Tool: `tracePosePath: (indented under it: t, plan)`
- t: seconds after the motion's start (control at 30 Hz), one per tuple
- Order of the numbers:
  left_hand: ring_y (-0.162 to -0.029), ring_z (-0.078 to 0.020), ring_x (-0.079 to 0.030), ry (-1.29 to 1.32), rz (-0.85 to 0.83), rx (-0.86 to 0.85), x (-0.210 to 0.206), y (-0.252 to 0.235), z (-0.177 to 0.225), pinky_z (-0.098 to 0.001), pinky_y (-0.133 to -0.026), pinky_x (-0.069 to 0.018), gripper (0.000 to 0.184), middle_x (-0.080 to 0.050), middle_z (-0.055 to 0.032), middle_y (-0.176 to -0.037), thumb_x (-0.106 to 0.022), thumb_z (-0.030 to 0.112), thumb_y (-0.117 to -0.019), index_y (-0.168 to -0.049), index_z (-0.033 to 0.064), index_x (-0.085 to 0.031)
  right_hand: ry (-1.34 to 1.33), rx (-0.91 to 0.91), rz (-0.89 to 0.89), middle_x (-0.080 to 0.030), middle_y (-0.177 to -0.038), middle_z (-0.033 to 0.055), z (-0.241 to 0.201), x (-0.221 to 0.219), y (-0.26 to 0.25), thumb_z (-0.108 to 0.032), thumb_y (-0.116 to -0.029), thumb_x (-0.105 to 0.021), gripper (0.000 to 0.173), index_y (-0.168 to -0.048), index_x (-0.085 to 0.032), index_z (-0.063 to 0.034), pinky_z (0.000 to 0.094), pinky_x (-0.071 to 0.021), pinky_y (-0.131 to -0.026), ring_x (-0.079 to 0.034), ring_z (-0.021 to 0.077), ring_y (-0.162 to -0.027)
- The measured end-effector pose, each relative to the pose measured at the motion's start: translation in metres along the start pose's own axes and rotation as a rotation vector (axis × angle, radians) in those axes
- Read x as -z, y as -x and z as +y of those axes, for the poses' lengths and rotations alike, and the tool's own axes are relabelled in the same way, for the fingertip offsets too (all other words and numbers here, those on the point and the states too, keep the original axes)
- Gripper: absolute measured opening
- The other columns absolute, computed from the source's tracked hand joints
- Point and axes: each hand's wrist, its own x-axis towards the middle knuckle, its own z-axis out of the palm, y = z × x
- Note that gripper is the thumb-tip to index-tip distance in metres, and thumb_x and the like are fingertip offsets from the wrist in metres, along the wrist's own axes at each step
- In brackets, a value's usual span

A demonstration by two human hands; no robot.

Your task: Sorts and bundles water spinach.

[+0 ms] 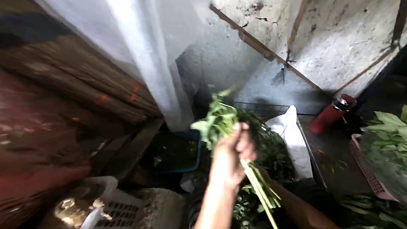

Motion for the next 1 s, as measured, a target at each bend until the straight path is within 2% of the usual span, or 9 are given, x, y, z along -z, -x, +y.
tracePosePath:
  t: [0.1,0.23,0.37,0.47,0.6,0.73,0.83,0.93,1.0]
  plan:
    - [-0.045,-0.0048,-0.048,0.102,-0.233,-0.218,0.000,0.025,0.035,-0.0192,-0.044,-0.0453,0.029,-0.046,0.0049,-0.059,-0.042,0.026,-0.1097,-0.108,0.0068,-0.063,0.121,-0.196,-0.028,-0.057,-0.140,0.0273,0.088,-0.025,-0.052,-0.042,-0.0992,-0.065,0.076,-0.159,-0.032,-0.0087,0.0636,-0.0452,-0.107,-0.058,0.0450,-0.128]
    - [-0.049,-0.0071,-0.056,-0.114,-0.145,-0.403,0.015,0.019,0.029,-0.0245,-0.051,-0.0544,0.029,-0.053,0.0051,-0.057,-0.045,0.031,-0.1093,-0.101,0.0131,-0.066,-0.021,-0.153,0.106,-0.058,-0.142,0.0231,0.062,-0.008,-0.066,-0.033,-0.1005,-0.064,0.064,-0.154,-0.040,-0.0085,0.0574,-0.0480,-0.107,-0.060,0.0387,-0.128]
    - [-0.064,-0.0161,-0.067,-0.321,0.148,-0.272,0.071,-0.013,-0.022,-0.0363,-0.069,-0.0628,0.033,-0.062,-0.0012,-0.068,-0.033,0.018,-0.1114,-0.095,0.0090,-0.060,-0.114,0.051,0.252,-0.044,-0.155,0.0247,0.000,0.030,-0.078,-0.034,-0.1008,-0.064,0.066,-0.154,-0.042,-0.0025,0.0513,-0.0374,-0.119,-0.044,0.0367,-0.144]
    - [-0.087,-0.0235,-0.070,-0.320,0.289,-0.228,0.107,-0.027,-0.053,-0.0418,-0.085,-0.0604,0.033,-0.069,-0.0092,-0.087,-0.031,0.016,-0.1128,-0.098,0.0038,-0.057,-0.348,0.171,0.202,-0.054,-0.147,0.0194,-0.024,0.049,-0.060,-0.031,-0.1056,-0.057,0.051,-0.147,-0.049,-0.0020,0.0430,-0.0431,-0.116,-0.053,0.0269,-0.137]
    - [-0.099,-0.0195,-0.069,-0.282,0.328,-0.181,0.130,-0.036,-0.085,-0.0374,-0.088,-0.0582,0.030,-0.072,-0.0092,-0.104,-0.035,0.020,-0.1114,-0.101,0.0062,-0.060,-0.091,0.292,-0.087,-0.060,-0.140,0.0185,-0.027,0.034,-0.028,-0.043,-0.1017,-0.060,0.061,-0.147,-0.049,-0.0042,0.0463,-0.0451,-0.112,-0.058,0.0263,-0.129]
    - [-0.101,-0.0224,-0.070,-0.239,0.335,-0.113,0.141,-0.045,-0.105,-0.0393,-0.089,-0.0584,0.032,-0.073,-0.0128,-0.104,-0.035,0.018,-0.1120,-0.103,0.0017,-0.062,0.096,0.241,-0.084,-0.068,-0.114,0.0215,-0.012,0.020,-0.020,-0.042,-0.1068,-0.049,0.053,-0.140,-0.052,-0.0002,0.0539,-0.0524,-0.097,-0.068,0.0332,-0.107]
    - [-0.103,-0.0246,-0.068,-0.295,0.228,-0.048,0.157,-0.043,-0.114,-0.0419,-0.094,-0.0561,0.035,-0.072,-0.0151,-0.106,-0.034,0.020,-0.1121,-0.107,-0.0007,-0.061,0.064,0.209,-0.096,-0.067,-0.117,0.0217,0.000,0.022,-0.018,-0.038,-0.1086,-0.046,0.048,-0.136,-0.056,-0.0005,0.0525,-0.0501,-0.100,-0.066,0.0323,-0.110]
    - [-0.099,-0.0214,-0.068,-0.649,0.174,0.244,0.160,-0.030,-0.112,-0.0400,-0.091,-0.0578,0.040,-0.069,-0.0156,-0.111,-0.041,0.026,-0.1102,-0.131,-0.0051,-0.054,0.044,0.156,-0.103,-0.066,-0.118,0.0226,0.015,0.034,-0.022,-0.035,-0.1092,-0.045,0.047,-0.137,-0.054,0.0017,0.0509,-0.0492,-0.101,-0.065,0.0314,-0.110]
    - [-0.097,-0.0213,-0.070,-1.146,0.074,0.374,0.153,-0.018,-0.110,-0.0397,-0.091,-0.0583,0.040,-0.071,-0.0142,-0.111,-0.059,0.026,-0.1044,-0.131,-0.0040,-0.058,0.098,0.116,-0.100,-0.065,-0.124,0.0241,0.022,0.045,-0.022,-0.032,-0.1097,-0.045,0.046,-0.140,-0.053,0.0026,0.0503,-0.0483,-0.105,-0.064,0.0327,-0.116]
